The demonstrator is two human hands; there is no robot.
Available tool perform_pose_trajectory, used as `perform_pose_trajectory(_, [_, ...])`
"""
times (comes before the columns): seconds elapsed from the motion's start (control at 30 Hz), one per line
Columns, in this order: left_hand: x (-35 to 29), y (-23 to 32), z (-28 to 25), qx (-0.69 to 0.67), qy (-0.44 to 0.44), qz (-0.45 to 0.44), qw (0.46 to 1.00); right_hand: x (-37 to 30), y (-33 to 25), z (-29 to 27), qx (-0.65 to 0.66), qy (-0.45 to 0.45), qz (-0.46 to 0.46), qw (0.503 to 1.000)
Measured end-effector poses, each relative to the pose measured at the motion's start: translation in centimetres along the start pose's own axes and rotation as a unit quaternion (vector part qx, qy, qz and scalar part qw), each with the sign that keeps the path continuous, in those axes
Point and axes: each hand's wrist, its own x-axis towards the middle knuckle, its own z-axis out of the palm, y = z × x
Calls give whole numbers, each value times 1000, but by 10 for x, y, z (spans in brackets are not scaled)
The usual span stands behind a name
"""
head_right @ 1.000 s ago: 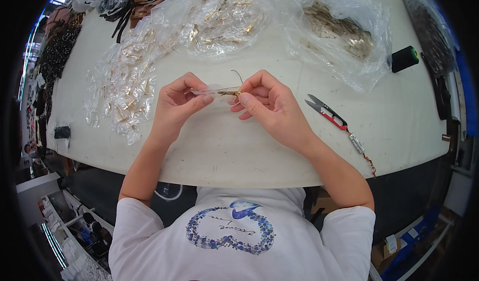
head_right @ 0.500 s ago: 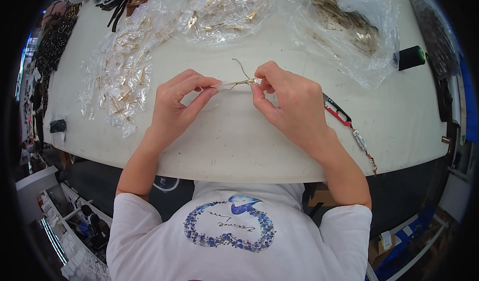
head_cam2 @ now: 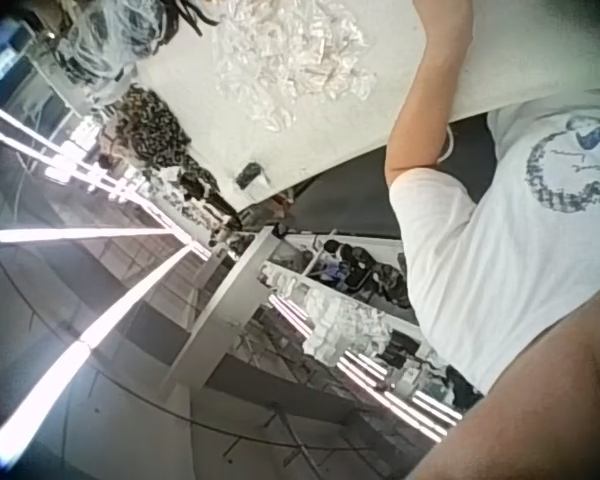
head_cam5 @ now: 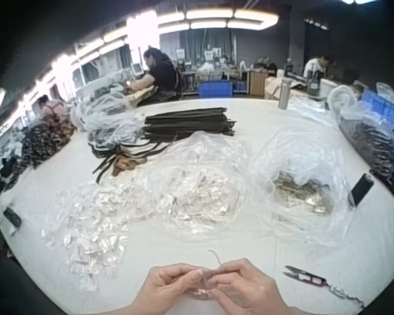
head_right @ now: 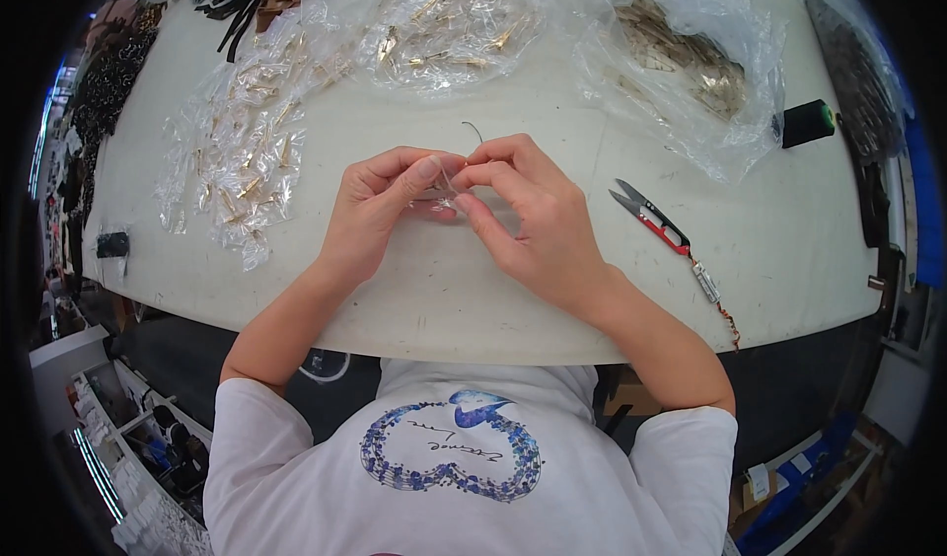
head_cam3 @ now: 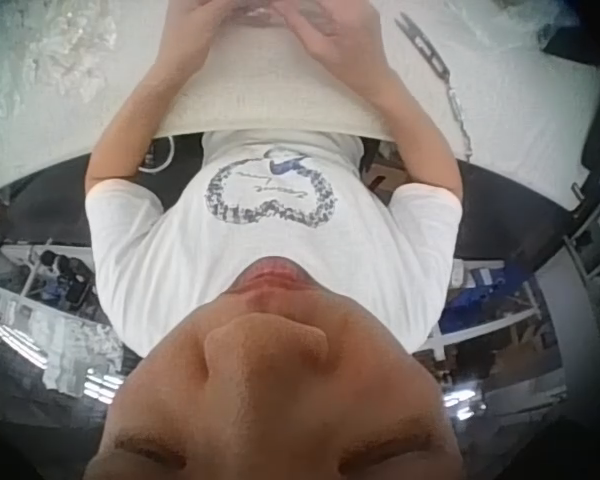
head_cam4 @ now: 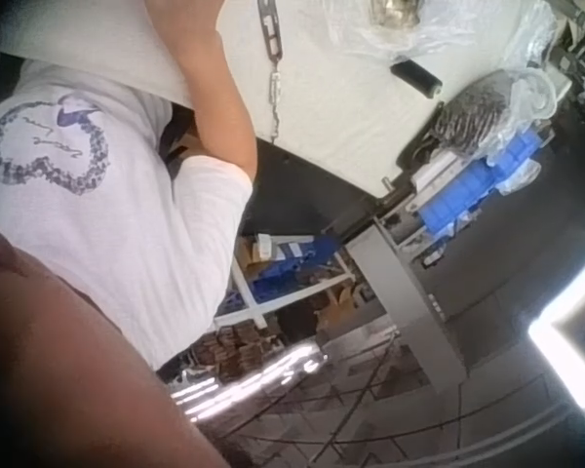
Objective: Manually thread a wire through a small plastic and metal components to assemble a decorative or functional item.
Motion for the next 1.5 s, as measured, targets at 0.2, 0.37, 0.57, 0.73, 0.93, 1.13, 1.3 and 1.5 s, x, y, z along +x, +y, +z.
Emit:
perform_pose_trajectory(0.2, [3, -3, 1, -62, 3, -31, 998, 3, -1, 0, -8, 0, 39, 999])
perform_pose_trajectory(0.37, [0, -6, -12, -8, -25, 2, 1000, 11, 5, -9, 72, -95, 91, 989])
perform_pose_trajectory(0.57, [14, 9, -42, 59, 57, 78, 994, 63, 5, -34, 261, -99, 241, 929])
perform_pose_trajectory(0.73, [16, 37, -109, 242, 210, 181, 930, 75, -2, -24, 198, -51, 210, 956])
perform_pose_trajectory(0.93, [-18, 59, -157, 653, 221, 87, 719, 32, -1, -21, 103, -131, 195, 967])
perform_pose_trajectory(1.13, [-2, 53, -141, 664, 220, 65, 712, 19, 0, -19, 82, -119, 162, 976])
perform_pose_trajectory(1.3, [9, 62, -106, 273, 185, 192, 924, 14, -2, -27, 74, -99, 152, 981])
perform_pose_trajectory(1.5, [2, 24, -16, 27, -25, 94, 995, 10, -29, -13, 110, -140, 122, 976])
